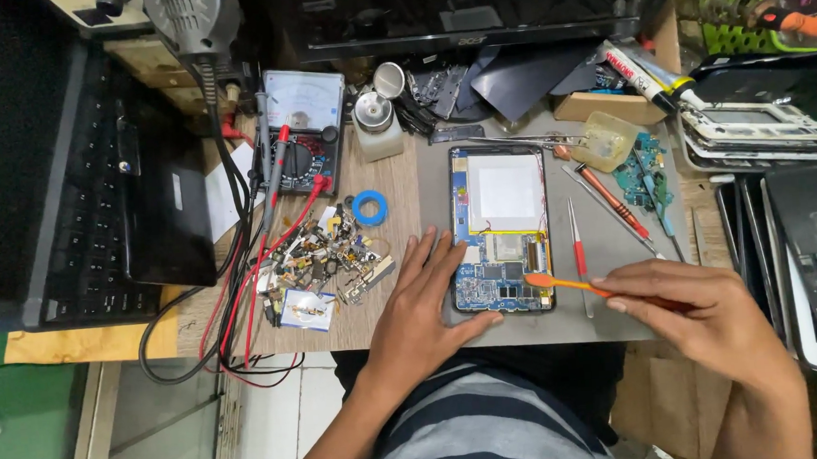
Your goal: Using a small brush to clean soldered joints and components on a disassembled smartphone motherboard.
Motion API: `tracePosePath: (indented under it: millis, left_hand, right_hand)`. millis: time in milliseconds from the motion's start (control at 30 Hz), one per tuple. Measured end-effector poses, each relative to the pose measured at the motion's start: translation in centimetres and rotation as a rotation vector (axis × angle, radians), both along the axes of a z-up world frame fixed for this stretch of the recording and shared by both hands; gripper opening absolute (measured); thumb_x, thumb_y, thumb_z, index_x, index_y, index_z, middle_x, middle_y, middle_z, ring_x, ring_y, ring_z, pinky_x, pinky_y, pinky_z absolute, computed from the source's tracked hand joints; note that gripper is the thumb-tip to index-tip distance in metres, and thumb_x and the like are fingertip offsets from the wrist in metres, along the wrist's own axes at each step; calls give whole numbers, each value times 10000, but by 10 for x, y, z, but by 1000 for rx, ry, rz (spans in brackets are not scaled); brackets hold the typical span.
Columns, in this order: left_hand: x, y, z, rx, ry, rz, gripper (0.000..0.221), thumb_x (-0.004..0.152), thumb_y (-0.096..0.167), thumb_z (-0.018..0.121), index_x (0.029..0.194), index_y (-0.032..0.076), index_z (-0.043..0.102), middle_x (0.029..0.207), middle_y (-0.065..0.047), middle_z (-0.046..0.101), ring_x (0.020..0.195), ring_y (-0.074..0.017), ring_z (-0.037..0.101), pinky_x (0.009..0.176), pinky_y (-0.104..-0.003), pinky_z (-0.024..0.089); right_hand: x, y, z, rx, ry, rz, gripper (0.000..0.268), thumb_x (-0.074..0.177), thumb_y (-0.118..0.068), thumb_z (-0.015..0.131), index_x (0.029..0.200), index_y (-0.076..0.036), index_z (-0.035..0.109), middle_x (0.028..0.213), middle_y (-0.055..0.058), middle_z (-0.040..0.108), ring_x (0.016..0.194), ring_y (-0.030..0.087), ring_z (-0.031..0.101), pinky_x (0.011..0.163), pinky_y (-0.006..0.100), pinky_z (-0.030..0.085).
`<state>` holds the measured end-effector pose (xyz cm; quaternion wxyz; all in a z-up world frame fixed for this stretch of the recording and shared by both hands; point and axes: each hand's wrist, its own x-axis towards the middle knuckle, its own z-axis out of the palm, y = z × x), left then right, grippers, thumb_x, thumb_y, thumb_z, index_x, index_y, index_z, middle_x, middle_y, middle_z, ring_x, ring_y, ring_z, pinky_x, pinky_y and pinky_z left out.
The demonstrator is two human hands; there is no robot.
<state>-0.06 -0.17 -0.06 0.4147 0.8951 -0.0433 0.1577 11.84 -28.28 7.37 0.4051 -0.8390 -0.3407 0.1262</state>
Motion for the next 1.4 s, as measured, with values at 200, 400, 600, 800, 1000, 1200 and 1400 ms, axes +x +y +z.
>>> tracePosePath:
  millis: [200, 400, 600, 800, 1000, 1200, 1400]
  left_hand:
    - [0, 1, -2, -5, -8, -4, 850, 863, 400, 837, 1504, -9, 458, 1577, -239, 465, 1543, -391, 322, 1273, -567, 269]
    - [1, 1, 1, -7, -14, -3, 834, 863, 394, 836, 1491, -17, 474, 1564, -247, 479, 1537, -399, 330, 1265, -573, 269]
    - [1, 1, -1, -46, -7, -10, 837, 860, 420, 812, 1491, -14, 474, 1572, -248, 463, 1533, -412, 320, 1260, -590, 254]
    - [0, 1, 0, -125, 109, -15, 851, 842, 428, 804, 1502, 9, 468, 1590, -273, 419, 1561, -437, 194, 1214, -608, 245]
    - [2, 2, 1, -90, -44, -21, 792, 864, 453, 746, 1408, -75, 513, 1437, -302, 559, 1499, -468, 346, 1259, -591, 216]
    - [0, 6, 6, -118, -19, -50, 773, 865, 408, 756, 1419, -63, 494, 1478, -316, 522, 1517, -474, 307, 1265, -600, 188]
    - [1, 5, 7, -124, -2, -51, 780, 871, 416, 749, 1427, -66, 489, 1470, -327, 523, 1518, -478, 301, 1261, -603, 184]
  right_hand:
    - [1, 11, -11, -82, 69, 89, 277, 852, -185, 726, 1101, -132, 836, 1021, 6, 871, 931, 147, 818, 787, 280, 616]
    - [0, 28, 23, 11, -85, -87, 236, 844, -109, 750, 1069, -66, 805, 1050, 68, 826, 940, 154, 782, 815, 257, 590]
    - [12, 97, 68, 3, -357, -111, 203, 909, -125, 763, 1098, -62, 801, 1074, 101, 793, 937, 156, 754, 800, 271, 543]
    - [64, 176, 62, -27, -712, 24, 136, 988, -199, 743, 1084, -144, 821, 988, 32, 799, 853, 221, 750, 649, 362, 510]
    - [85, 223, 53, -388, -660, -24, 242, 979, -361, 667, 1145, -260, 811, 886, -2, 776, 797, 382, 713, 505, 543, 472]
    - [86, 222, 32, -425, -575, -18, 260, 944, -335, 671, 1162, -288, 804, 1024, 13, 796, 906, 351, 728, 551, 543, 495]
    - [79, 222, 46, -363, -582, -50, 231, 961, -383, 675, 1121, -292, 814, 1036, -2, 792, 935, 336, 725, 599, 533, 499]
